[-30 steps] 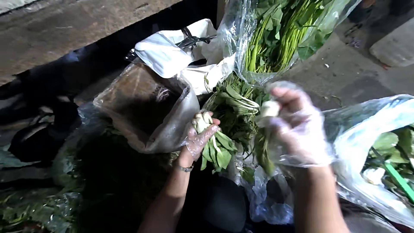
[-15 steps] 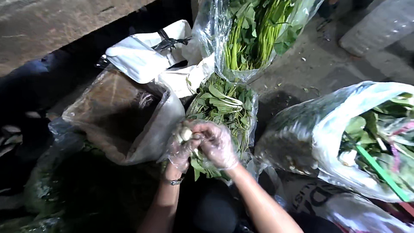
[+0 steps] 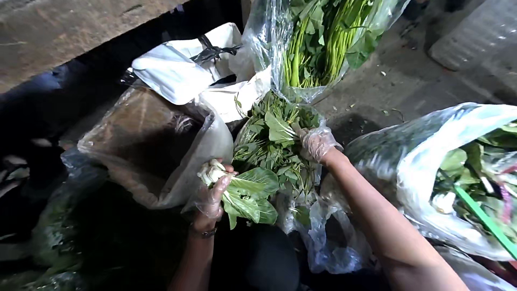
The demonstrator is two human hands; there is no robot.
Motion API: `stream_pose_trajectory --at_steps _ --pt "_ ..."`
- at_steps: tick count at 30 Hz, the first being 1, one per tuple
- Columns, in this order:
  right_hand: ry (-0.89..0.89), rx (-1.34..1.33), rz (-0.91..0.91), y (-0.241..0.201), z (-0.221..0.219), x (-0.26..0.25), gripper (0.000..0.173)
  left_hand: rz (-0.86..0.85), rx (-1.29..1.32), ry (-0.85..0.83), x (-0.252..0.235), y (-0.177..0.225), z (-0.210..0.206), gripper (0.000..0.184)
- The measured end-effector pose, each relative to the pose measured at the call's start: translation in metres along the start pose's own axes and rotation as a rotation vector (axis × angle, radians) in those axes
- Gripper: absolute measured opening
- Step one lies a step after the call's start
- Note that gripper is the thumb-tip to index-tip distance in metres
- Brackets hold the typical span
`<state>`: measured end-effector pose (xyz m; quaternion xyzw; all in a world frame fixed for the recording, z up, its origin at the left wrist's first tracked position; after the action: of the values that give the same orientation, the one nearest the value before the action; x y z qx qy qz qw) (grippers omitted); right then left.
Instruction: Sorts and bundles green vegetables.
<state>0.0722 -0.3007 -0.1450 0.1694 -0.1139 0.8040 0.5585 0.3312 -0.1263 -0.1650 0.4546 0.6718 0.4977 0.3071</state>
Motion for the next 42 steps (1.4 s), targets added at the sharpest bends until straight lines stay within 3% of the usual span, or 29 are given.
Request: stream_pose_trajectory --at_steps 5,10,14,16,18,20,22,24,25,28,32,37,40,42 --pt "0.067 0.056 -0.025 -0.009 0.007 0.011 0.058 -0.044 -0.052 0.025 0.003 0.007 -0.009 0.073" --pt "0.261 -0.147 0.0 -0.012 0.03 0.029 0.051 -0.069 -0.131 -0.071 0.006 0.017 -0.012 0.069" --pt "0.4 -0.347 0.138 -0.012 0.069 0.047 0.039 -0.137 -0.312 -0.146 0.006 0.04 -0.02 0.066" --pt "0.248 -0.415 0.197 -0.012 0.098 0.06 0.032 -0.237 -0.396 -0.205 0.007 0.058 -0.023 0.068" --pt "0.078 -0.281 0.252 -0.012 0.118 0.071 0.032 -0.426 -0.49 -0.339 0.002 0.077 -0.028 0.064" --pt "-0.019 -0.131 0.325 -0.019 0.126 0.082 0.029 -0.501 -0.636 -0.508 -0.003 0.096 -0.042 0.054" --pt "-0.076 -0.109 0.392 -0.033 0.134 0.098 0.026 -0.377 -0.759 -0.686 -0.01 0.102 -0.06 0.057" --pt "-0.076 -0.231 0.419 -0.046 0.145 0.116 0.027 -0.166 -0.721 -0.824 -0.015 0.095 -0.076 0.064" --pt "-0.029 -0.345 0.413 -0.049 0.149 0.125 0.025 -0.141 -0.625 -0.828 -0.015 0.088 -0.079 0.066" --pt "0.249 -0.797 0.482 -0.041 0.127 0.134 0.024 -0.287 -0.238 -0.785 -0.01 0.07 -0.078 0.065" --pt "0.47 -1.059 0.434 -0.04 0.085 0.134 0.022 -0.259 -0.102 -0.776 -0.006 0.066 -0.073 0.065" --pt "0.618 -1.058 0.25 -0.058 0.076 0.15 0.027 -0.202 -0.053 -0.759 -0.006 0.064 -0.07 0.066" --pt "0.683 -1.012 0.31 -0.075 0.069 0.145 0.032 -0.271 -0.214 -0.671 0.001 0.073 -0.074 0.076" --pt "0.664 -1.047 0.341 -0.077 0.064 0.137 0.022 -0.269 -0.241 -0.67 0.002 0.077 -0.076 0.076"
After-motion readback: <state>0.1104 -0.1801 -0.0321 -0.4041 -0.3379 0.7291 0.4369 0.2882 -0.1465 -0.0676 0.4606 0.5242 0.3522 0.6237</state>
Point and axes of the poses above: each hand's wrist, its own x-axis away from the middle knuckle, its own z-axis out of the back of the hand, y = z × x, the point moved 1 cm from there along -x, towards the middle knuckle, and after that the axes turned 3 degrees about y, right-handed, at the moved point
